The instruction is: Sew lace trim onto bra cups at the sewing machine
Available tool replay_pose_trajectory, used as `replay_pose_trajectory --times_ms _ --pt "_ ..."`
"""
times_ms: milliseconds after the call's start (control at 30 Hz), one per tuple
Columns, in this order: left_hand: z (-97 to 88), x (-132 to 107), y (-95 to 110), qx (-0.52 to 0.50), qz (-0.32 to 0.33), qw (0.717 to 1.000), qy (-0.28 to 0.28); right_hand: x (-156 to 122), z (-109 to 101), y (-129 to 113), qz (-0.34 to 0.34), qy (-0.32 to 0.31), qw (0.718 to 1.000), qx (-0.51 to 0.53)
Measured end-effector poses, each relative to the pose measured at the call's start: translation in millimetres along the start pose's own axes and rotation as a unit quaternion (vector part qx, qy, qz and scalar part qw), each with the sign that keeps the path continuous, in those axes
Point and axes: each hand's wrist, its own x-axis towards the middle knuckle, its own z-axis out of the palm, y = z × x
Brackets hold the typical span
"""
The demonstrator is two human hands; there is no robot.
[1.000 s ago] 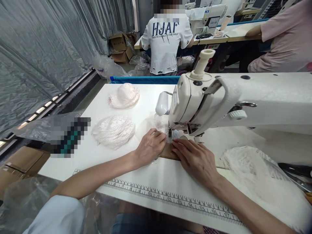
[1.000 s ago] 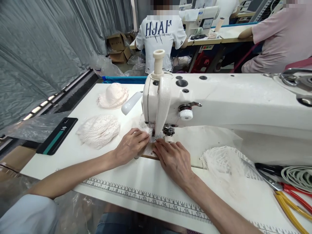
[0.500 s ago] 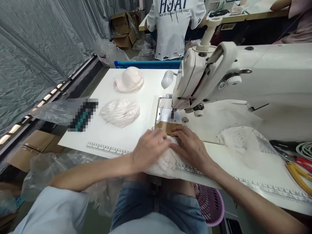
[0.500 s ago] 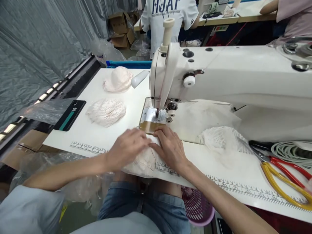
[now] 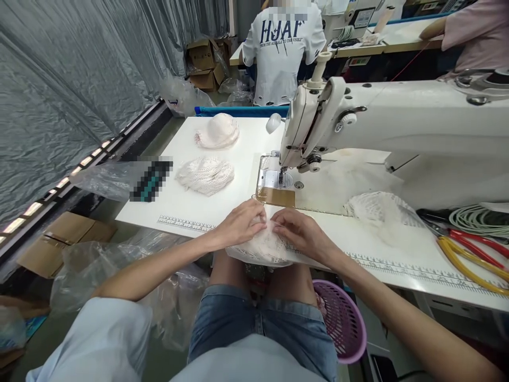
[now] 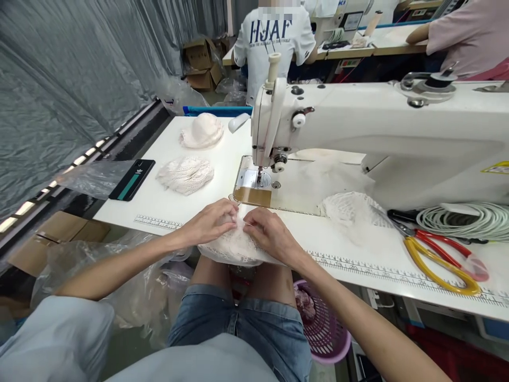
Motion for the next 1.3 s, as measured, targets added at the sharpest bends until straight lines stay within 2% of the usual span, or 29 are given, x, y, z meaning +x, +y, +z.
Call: replay_pose_trajectory --times_ms 233,333,467,600,667,767,867,967,1033,1167,1300 --pt "13.9 0 -8 0.111 -0.068 0.991 0.031 -1 11 -3 0.006 0.026 0.995 -0.095" --pt "19.7 3 -8 0.115 -0.090 0.989 0.023 -1 14 -5 0.034 0.041 0.992 -0.113" --pt "18.9 -1 -3 -0.001 -0.038 0.999 0.028 2 10 -9 0.043 0.038 0.995 -0.077" --pt "10.8 -16 7 -0.140 0.009 0.989 0.054 3 -4 -19 0.087 -0.053 0.992 0.078" --pt "6.2 -25 13 -0.174 -0.012 0.984 0.042 -1 -10 -28 0.105 -0.093 0.979 0.147" --pt "3.5 -36 18 -0.223 -0.090 0.971 -0.002 -11 -16 -41 0.129 -0.104 0.965 0.201" --pt "9.2 -45 20 -0.325 -0.143 0.933 -0.058 -27 -20 -49 0.163 -0.104 0.957 0.218" --pt "20.7 -51 21 -0.416 -0.137 0.897 -0.055 -45 -20 -51 0.200 -0.111 0.943 0.242" --pt "28.4 -54 22 -0.432 -0.129 0.891 -0.052 -57 -17 -51 0.223 -0.124 0.929 0.267" --pt "38.0 -59 21 -0.427 -0.116 0.893 -0.085 -73 -4 -52 0.264 -0.142 0.902 0.311" --pt "40.8 -65 16 -0.419 -0.114 0.893 -0.117 -79 7 -53 0.288 -0.116 0.892 0.327"
